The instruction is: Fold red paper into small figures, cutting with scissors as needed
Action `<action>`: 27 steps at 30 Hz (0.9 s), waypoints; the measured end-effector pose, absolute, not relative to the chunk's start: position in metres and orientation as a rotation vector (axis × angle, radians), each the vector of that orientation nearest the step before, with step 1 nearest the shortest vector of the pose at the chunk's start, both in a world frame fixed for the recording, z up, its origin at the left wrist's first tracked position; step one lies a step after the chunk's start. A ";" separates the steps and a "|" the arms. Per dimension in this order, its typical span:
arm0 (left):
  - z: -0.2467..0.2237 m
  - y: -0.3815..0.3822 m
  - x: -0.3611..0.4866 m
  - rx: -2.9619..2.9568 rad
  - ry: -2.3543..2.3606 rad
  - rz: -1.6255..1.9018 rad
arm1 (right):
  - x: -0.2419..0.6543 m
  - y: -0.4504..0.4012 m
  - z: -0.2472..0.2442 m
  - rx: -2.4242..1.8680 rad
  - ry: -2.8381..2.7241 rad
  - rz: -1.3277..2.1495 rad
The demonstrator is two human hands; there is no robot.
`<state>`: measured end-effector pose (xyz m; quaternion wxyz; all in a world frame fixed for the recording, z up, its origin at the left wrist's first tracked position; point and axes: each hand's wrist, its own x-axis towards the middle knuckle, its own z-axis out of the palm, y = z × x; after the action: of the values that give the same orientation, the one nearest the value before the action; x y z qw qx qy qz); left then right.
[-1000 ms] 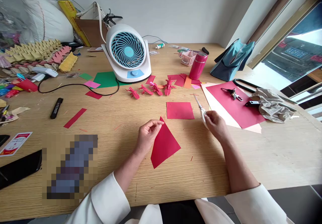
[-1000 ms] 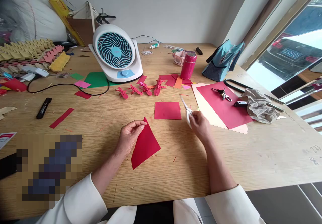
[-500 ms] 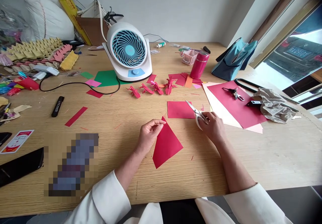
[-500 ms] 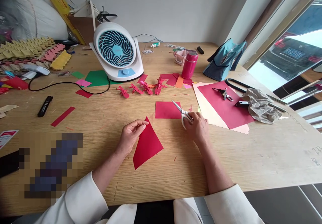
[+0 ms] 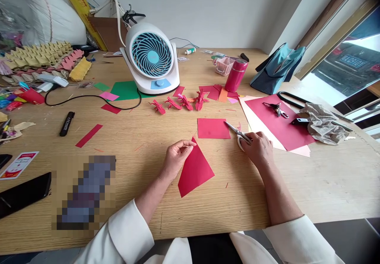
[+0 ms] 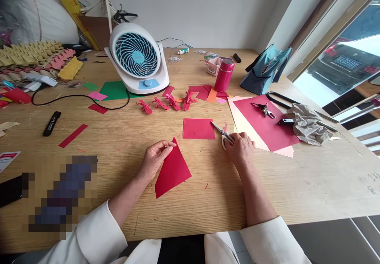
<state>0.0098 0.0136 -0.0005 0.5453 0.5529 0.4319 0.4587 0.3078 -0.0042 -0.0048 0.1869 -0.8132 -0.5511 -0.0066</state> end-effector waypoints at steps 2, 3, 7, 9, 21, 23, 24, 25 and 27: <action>-0.001 0.014 0.010 1.312 1.022 1.087 | 0.309 -0.004 -0.005 -2.307 -1.543 -0.030; -0.001 0.014 0.010 1.308 1.020 1.085 | 0.310 -0.004 -0.004 -2.319 -1.539 -0.039; -0.001 0.014 0.010 1.267 1.010 1.074 | 0.318 -0.005 -0.001 -2.415 -1.483 -0.076; -0.002 0.014 0.011 1.235 0.997 1.080 | 0.323 -0.006 0.000 -2.467 -1.441 -0.094; 0.008 0.012 0.011 0.957 0.858 0.943 | 0.280 -0.004 0.002 -1.644 -1.528 0.328; 0.009 0.011 0.011 0.881 0.834 0.830 | 0.254 -0.007 0.005 -1.424 -1.667 0.615; 0.009 0.010 0.011 0.845 0.826 0.783 | 0.242 -0.010 0.007 -1.351 -1.711 0.716; 0.009 0.009 0.011 0.820 0.817 0.742 | 0.232 -0.012 0.008 -1.296 -1.739 0.808; 0.010 0.007 0.012 0.804 0.790 0.691 | 0.216 -0.015 0.011 -1.197 -1.768 0.961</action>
<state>0.0115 0.0070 0.0096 0.7892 0.3733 0.3670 0.3210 0.2161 -0.0147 0.0108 0.3894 -0.4709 -0.6954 0.3781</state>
